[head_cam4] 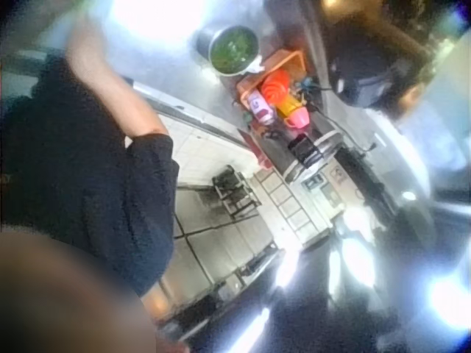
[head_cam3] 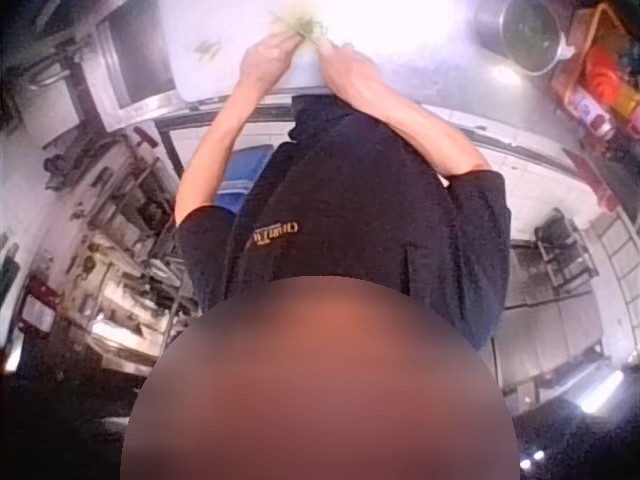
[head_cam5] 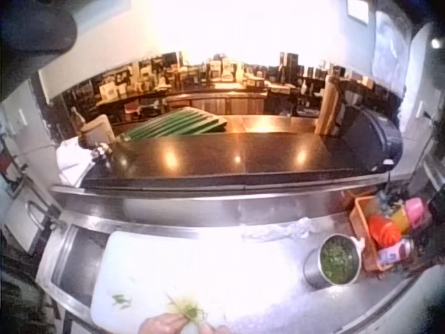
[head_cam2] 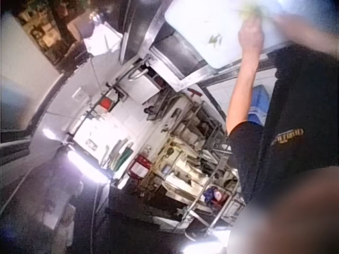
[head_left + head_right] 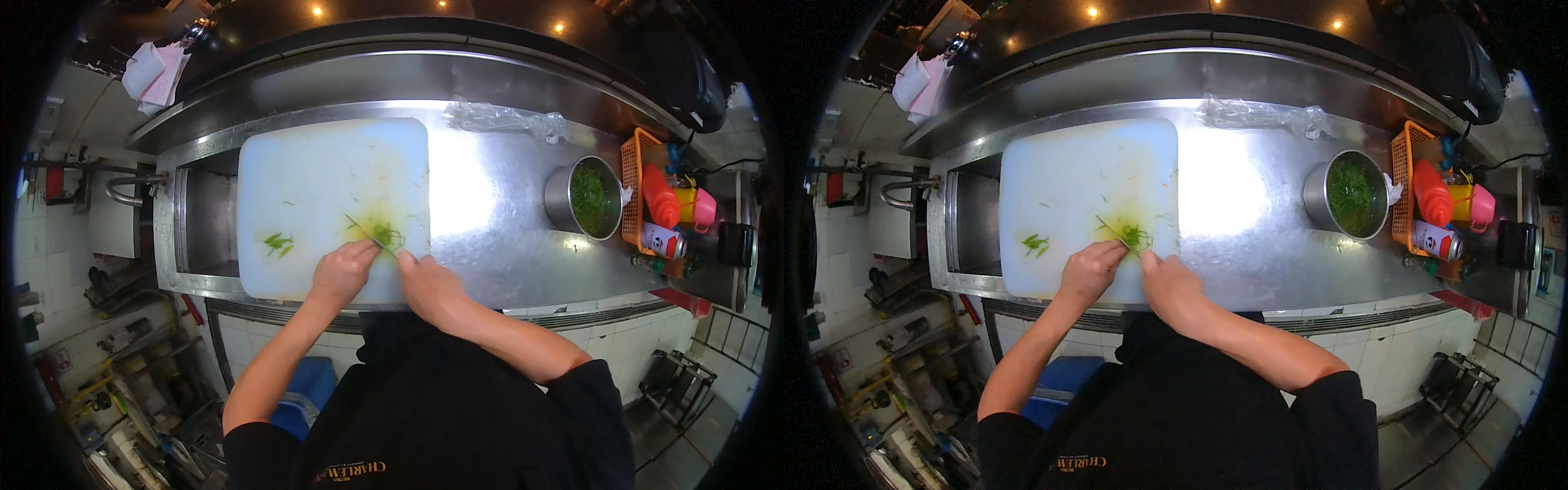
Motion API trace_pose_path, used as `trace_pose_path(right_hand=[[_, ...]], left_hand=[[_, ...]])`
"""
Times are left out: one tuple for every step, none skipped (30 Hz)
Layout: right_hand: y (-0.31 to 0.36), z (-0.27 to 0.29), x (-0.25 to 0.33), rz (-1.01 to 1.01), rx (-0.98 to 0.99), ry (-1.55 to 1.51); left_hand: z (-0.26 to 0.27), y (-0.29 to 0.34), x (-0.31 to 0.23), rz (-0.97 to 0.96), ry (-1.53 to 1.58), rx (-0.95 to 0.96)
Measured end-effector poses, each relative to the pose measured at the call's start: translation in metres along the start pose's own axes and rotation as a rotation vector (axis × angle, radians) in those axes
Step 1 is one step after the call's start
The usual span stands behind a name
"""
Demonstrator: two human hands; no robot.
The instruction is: The person slices green onions on a white cutting board using a knife, then transfers the chopped pieces into a metal bowl. The person also wipes the cutting board with a paper towel.
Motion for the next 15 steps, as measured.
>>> trace_pose_path(right_hand=[[0.0002, 0.0010, 0.0000, -0.002, -0.018, -0.015], [0.0009, 0.0012, 0.0002, 0.001, -0.026, -0.019], [0.0010, 0.0012, -0.0002, 0.002, -0.030, -0.023], [0.0017, 0.0003, -0.0003, 0.005, -0.019, -0.013], [0.0018, -0.0001, -0.0003, 0.015, -0.013, -0.003], [0.0022, -0.0008, -0.0002, 0.017, -0.004, 0.004], [0.0018, -0.0004, -0.0005, 0.020, -0.022, -0.007], [0.0020, -0.0006, -0.0007, 0.022, -0.037, -0.007], [0.0016, -0.0017, -0.0020, 0.000, -0.020, 0.003], [0.0018, -0.0025, -0.0015, 0.016, -0.024, 0.011], [0.0014, -0.0027, -0.0015, 0.022, -0.013, 0.034], [0.0018, -0.0028, -0.0009, 0.027, -0.018, 0.043], [0.0012, -0.0025, -0.0011, 0.024, -0.011, 0.029], [0.0013, -0.0021, -0.0008, 0.028, -0.026, 0.022], [0.0011, -0.0032, -0.0024, -0.008, 0.005, 0.026]], left_hand=[[0.0001, -0.0006, 0.0005, -0.004, -0.004, -0.005], [-0.0003, -0.0002, 0.0004, -0.004, -0.004, -0.010], [-0.0008, 0.0003, 0.0003, -0.001, 0.000, -0.013], [-0.0014, 0.0008, -0.0001, 0.002, 0.010, -0.015], [-0.0013, 0.0002, 0.0000, 0.002, 0.013, -0.021], [-0.0005, 0.0009, 0.0005, 0.005, 0.015, -0.012], [0.0004, 0.0007, 0.0003, -0.012, 0.009, -0.017], [0.0005, -0.0001, 0.0001, -0.022, 0.006, -0.023], [0.0003, 0.0007, -0.0006, -0.029, 0.007, -0.018], [0.0001, 0.0016, -0.0009, -0.021, 0.017, -0.010], [0.0000, -0.0001, -0.0004, -0.019, 0.017, -0.009], [0.0006, 0.0016, -0.0004, -0.017, 0.019, 0.011], [0.0011, 0.0013, -0.0001, -0.017, 0.015, 0.007], [0.0010, 0.0009, 0.0000, -0.015, 0.014, -0.003], [0.0004, 0.0018, -0.0003, -0.007, 0.019, -0.008]])
Point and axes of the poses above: each hand's wrist, its own y-axis away from the middle knuckle, its own z-axis out of the back of the hand, x = y × z, the point moved 4 cm from there along -y, towards the middle knuckle, and after that the axes turned 10 degrees about z, right-handed, at the moved point
